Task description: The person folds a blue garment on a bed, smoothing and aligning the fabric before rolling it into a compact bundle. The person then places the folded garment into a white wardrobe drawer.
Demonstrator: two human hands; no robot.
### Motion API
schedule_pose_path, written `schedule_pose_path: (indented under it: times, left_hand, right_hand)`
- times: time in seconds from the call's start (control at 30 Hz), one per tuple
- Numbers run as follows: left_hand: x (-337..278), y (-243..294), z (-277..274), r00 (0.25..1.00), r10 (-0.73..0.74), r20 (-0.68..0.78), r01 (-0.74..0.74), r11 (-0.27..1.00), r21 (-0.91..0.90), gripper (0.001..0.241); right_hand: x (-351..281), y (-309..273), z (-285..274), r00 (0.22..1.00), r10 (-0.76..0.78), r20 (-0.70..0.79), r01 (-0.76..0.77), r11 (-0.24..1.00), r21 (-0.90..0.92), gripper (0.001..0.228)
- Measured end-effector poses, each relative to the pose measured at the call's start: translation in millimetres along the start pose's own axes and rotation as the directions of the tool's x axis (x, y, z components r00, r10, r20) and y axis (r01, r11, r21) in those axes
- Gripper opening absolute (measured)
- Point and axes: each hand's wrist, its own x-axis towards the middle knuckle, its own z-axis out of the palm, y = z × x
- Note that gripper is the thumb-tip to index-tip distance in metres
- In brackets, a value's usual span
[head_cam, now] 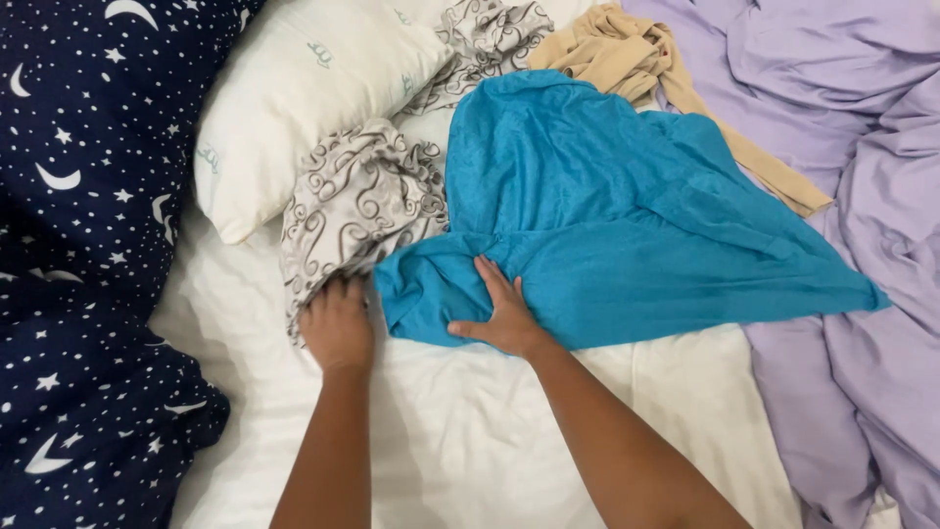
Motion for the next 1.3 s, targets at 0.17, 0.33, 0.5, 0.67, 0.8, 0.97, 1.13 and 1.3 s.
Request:
schedule_pose_path:
  times: [0.17,0.33,0.5,0.67,0.8,0.97,1.13,1.3]
  left_hand:
    - [-15,-44,-6,0.987,-0.128,-0.099,0.140,0.981,0.131,0.034]
    - [-22,-72,-50,0.902,-0.428,0.055,0.406,0.886,0.222,0.038]
    - [-38,-57,-26,0.934,-0.152,-0.323,0.307,0.802,0.512,0.056]
    - [-71,67,-26,0.988,-0.141,-0.059,0.135,0.986,-0.098,0.039]
    - [-79,131,28,0.960,-0.174,0.220,0.270,0.785,-0.558,0.039]
    - [-21,150,64,0.695,-0.008,0.719,0.660,-0.388,-0.643,0.056]
    - [11,149,22,0.714,0.145,0.685,0.518,-0.767,-0.378,0.057]
    - [12,142,45,0.737,0.081,0.671,0.527,-0.690,-0.495,0.034]
  right_hand:
    - [-20,-32,-7,0.990,0.000,0.144,0.046,0.947,-0.317,0.135]
    - [-15,34,23,0.988,-0.094,0.123,0.137,0.903,-0.408,0.095]
    - [-13,52,16,0.988,0.157,0.007,-0.146,0.906,0.398,0.063]
    - [-16,74,13,0.943,0.329,0.049,-0.179,0.381,0.907,0.065]
    - [-38,74,8,0.967,0.253,0.032,-0.140,0.424,0.895,0.061]
    - [-59,37,0,0.998,0.039,0.046,-0.060,0.760,0.647,0.068]
    - [-66,25,-4,0.991,-0.126,0.055,0.076,0.835,0.544,0.098]
    - [-65,35,5,0.987,-0.152,0.055,0.093,0.815,0.572,0.103]
